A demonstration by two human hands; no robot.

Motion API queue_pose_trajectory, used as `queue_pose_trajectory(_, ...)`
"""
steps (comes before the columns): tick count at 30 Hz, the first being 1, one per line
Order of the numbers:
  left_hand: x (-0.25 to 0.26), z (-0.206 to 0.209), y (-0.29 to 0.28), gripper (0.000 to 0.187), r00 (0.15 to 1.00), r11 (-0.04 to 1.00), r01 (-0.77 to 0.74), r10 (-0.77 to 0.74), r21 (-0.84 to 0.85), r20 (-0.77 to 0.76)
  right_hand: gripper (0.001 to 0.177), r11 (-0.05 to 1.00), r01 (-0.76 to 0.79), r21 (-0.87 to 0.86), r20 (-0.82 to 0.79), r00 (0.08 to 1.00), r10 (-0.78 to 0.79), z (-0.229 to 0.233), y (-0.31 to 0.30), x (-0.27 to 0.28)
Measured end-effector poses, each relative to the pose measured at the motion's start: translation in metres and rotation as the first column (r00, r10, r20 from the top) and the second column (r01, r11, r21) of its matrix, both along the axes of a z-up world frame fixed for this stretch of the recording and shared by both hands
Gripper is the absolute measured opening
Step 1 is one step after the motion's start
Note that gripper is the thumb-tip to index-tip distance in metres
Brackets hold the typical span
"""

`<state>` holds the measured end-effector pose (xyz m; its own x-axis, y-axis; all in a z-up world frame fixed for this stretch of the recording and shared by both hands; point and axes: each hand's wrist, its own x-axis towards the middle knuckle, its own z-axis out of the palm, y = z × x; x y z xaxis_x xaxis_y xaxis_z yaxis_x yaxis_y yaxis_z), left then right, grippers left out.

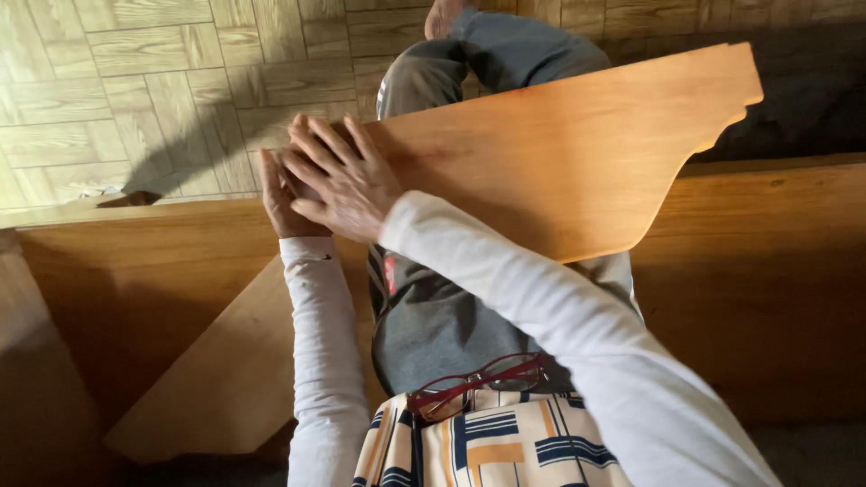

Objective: The person sands the surface and edges of a shaped wooden board with a sanding block, holding the board steady on their lap with one hand while sanding with the other.

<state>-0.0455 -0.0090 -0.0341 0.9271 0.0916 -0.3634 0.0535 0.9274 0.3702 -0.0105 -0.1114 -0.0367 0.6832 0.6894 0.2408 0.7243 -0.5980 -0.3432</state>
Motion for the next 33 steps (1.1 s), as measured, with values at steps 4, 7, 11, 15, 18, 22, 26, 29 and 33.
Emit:
queue_pose_trajectory(4, 0.0, -0.003, 0.001, 0.065, 0.997, 0.999, -0.033, 0.033, 0.002, -0.07, 0.069, 0.998, -0.061, 0.035, 0.087, 0.995, 0.058, 0.033, -0.067, -0.01)
queue_pose_trajectory(7, 0.007, -0.02, 0.002, 0.066, 0.979, 0.994, -0.104, 0.106, 0.021, -0.174, 0.066, 0.997, -0.073, 0.01, 0.121, 0.99, 0.071, 0.051, -0.12, -0.018)
queue_pose_trajectory(11, 0.001, -0.065, 0.026, 0.067, 0.979, 0.931, 0.043, 0.034, 0.363, -0.203, 0.064, 0.993, -0.102, -0.054, 0.053, 0.993, 0.105, 0.086, -0.189, -0.025)
queue_pose_trajectory(15, 0.007, -0.072, 0.034, 0.048, 0.969, 0.783, 0.056, 0.108, 0.62, -0.223, 0.065, 0.989, -0.098, -0.107, -0.145, 0.986, 0.082, 0.102, -0.262, -0.022)
queue_pose_trajectory(18, 0.014, -0.043, 0.022, 0.046, 0.95, 0.745, 0.034, 0.182, 0.666, -0.253, 0.07, 0.982, -0.091, -0.163, -0.13, 0.989, 0.07, 0.091, -0.31, -0.011)
queue_pose_trajectory(22, 0.02, -0.029, 0.02, 0.042, 0.961, 0.723, 0.078, 0.13, 0.686, -0.246, 0.067, 0.979, -0.129, -0.155, -0.06, 0.991, 0.121, 0.086, -0.352, 0.036)
queue_pose_trajectory(26, 0.026, 0.009, 0.004, 0.047, 0.919, 0.779, 0.172, 0.095, 0.604, -0.384, 0.05, 0.959, -0.02, -0.281, -0.178, 0.984, -0.032, 0.06, -0.408, 0.091)
queue_pose_trajectory(29, 0.028, 0.019, -0.004, 0.065, 0.909, 0.864, 0.105, 0.117, 0.493, -0.399, 0.069, 0.968, 0.101, -0.229, -0.104, 0.986, -0.128, 0.026, -0.424, 0.117)
queue_pose_trajectory(33, 0.02, 0.003, 0.005, 0.065, 0.949, 0.975, -0.057, 0.12, 0.216, -0.29, 0.079, 0.898, 0.22, -0.382, -0.373, 0.852, -0.368, 0.04, -0.388, 0.127)
